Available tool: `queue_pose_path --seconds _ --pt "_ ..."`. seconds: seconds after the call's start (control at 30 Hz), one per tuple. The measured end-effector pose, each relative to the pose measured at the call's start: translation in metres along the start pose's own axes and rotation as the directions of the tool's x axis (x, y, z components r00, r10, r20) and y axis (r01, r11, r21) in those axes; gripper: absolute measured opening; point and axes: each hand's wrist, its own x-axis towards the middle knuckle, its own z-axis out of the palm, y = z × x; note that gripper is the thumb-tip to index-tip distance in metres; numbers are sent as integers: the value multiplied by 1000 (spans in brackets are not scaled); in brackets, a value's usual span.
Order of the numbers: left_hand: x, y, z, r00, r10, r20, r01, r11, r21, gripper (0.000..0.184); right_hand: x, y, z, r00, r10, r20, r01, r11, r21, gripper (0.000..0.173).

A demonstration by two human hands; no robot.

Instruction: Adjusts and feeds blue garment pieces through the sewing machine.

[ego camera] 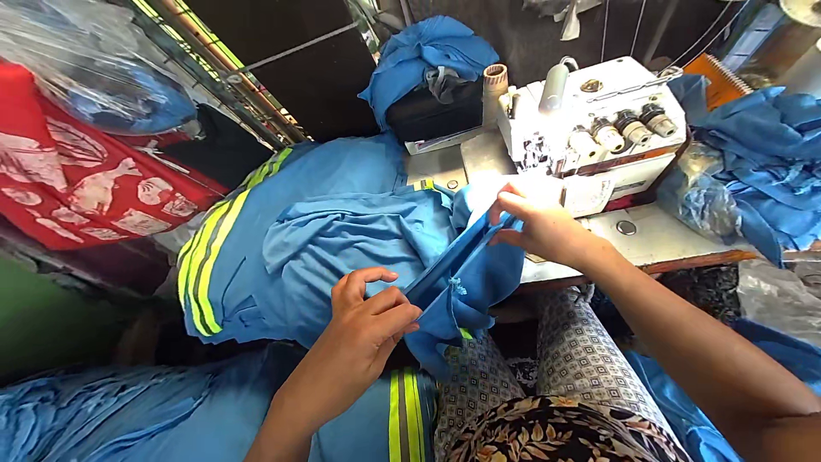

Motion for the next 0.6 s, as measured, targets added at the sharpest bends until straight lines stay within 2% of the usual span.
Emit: queue_pose_path --seconds 0.07,0.13,0.17,0.27,0.3,0.33,0.37,0.43,0.53,0.6 --pt "1 2 -2 999 -8 -41 8 1000 10 35 8 -19 9 995 -84 45 80 992 96 13" --pt "7 10 1 979 -79 -188 82 997 9 37 12 -38 16 984 -167 65 155 975 158 6" --pt "15 18 8 949 -140 -283 145 989 -2 44 12 -45 16 986 -161 52 146 967 210 6" --pt "52 44 75 840 -308 -447 295 950 -100 80 -6 -52 -8 984 49 -173 42 874 484 6" --pt "67 45 109 828 -303 -472 305 949 -74 82 -19 -51 -21 956 144 -255 27 825 565 5" --pt "81 39 140 824 -265 -500 304 953 -4 70 -37 -51 -32 917 229 -325 15 797 604 4" --pt "92 29 162 820 -217 -530 288 956 54 49 -57 -50 -39 881 289 -375 -2 794 608 4" --pt "103 4 172 827 -75 -558 186 972 145 25 -105 -50 -37 842 370 -394 -81 807 586 9" --pt "105 -17 148 868 95 -487 17 976 219 23 -166 -48 -6 789 521 -326 -263 766 587 11" --pt "107 -18 135 886 167 -433 -51 962 267 24 -182 -42 16 729 613 -305 -345 714 609 9"
